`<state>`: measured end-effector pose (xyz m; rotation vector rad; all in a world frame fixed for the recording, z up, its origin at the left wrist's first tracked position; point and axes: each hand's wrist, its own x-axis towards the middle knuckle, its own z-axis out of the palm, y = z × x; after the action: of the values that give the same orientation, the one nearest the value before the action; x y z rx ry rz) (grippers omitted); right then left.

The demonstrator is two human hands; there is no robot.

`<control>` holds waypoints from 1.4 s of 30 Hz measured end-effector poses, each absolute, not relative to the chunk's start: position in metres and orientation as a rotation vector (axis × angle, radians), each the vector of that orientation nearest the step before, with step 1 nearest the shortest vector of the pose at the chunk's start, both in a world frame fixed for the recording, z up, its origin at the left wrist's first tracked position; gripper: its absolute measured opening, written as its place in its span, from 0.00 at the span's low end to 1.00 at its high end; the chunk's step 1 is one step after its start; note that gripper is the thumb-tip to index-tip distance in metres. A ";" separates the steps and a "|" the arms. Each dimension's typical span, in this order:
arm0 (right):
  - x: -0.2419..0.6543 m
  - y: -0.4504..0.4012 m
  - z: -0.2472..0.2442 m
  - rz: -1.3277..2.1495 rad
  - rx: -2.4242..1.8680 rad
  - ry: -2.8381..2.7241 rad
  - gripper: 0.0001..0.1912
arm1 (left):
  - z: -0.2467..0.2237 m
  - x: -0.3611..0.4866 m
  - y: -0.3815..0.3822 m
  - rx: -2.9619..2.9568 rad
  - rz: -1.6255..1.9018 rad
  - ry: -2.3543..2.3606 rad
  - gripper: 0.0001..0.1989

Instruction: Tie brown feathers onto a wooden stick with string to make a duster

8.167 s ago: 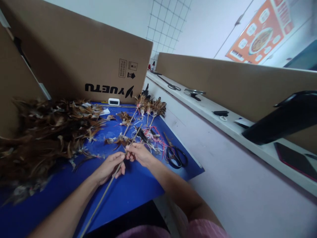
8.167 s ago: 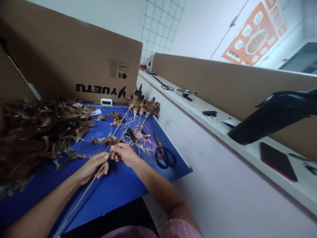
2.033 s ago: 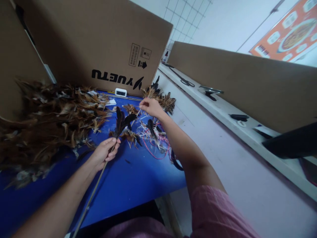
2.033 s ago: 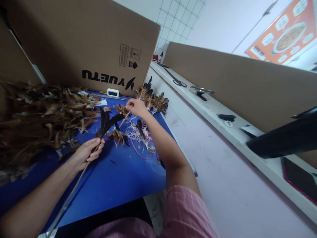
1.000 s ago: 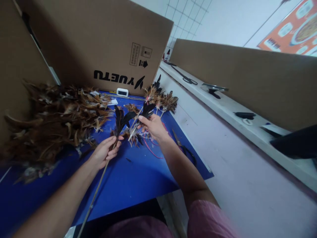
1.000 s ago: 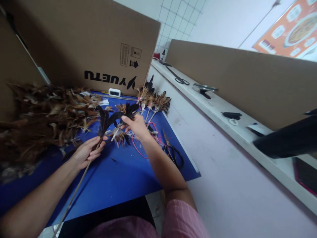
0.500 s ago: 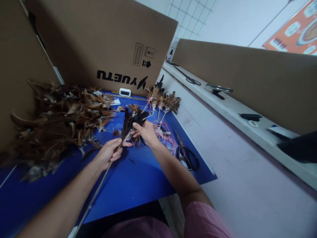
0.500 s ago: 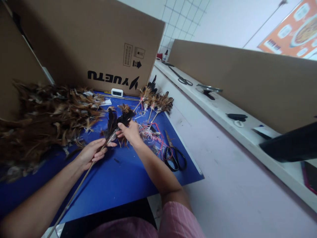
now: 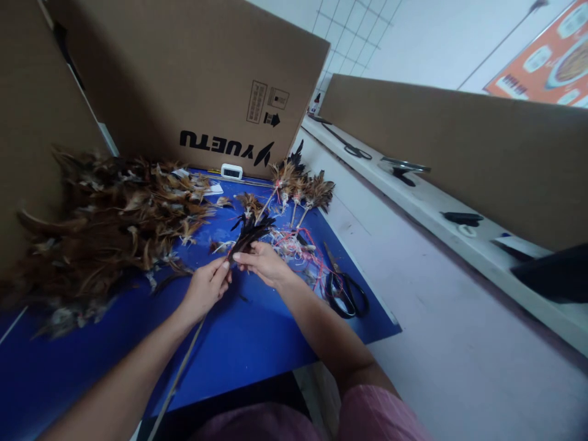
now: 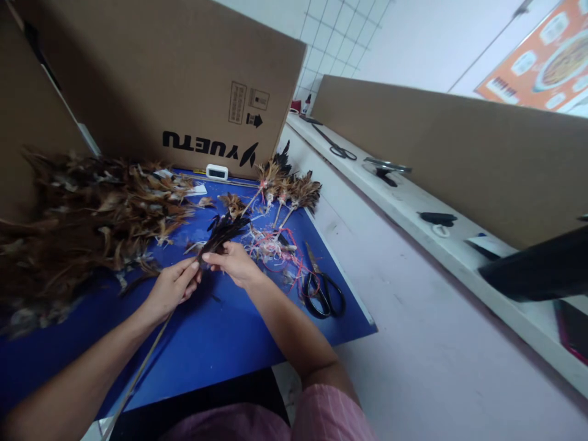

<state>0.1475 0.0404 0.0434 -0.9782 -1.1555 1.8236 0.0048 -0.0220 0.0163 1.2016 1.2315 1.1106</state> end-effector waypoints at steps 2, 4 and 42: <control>0.146 0.039 0.041 1.821 -0.951 -1.150 0.19 | 0.015 0.005 -0.024 1.363 1.098 1.315 0.15; 0.146 0.039 0.040 1.834 -0.916 -1.144 0.20 | 0.016 0.005 -0.025 1.517 1.069 1.389 0.15; 0.150 0.049 0.034 2.031 -0.785 -1.390 0.17 | 0.025 -0.006 -0.024 0.490 0.714 0.676 0.12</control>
<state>0.1499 0.0488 0.0343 -0.7848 -1.3901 2.0308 -0.0060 -0.0237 0.0253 0.4899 0.6761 0.7143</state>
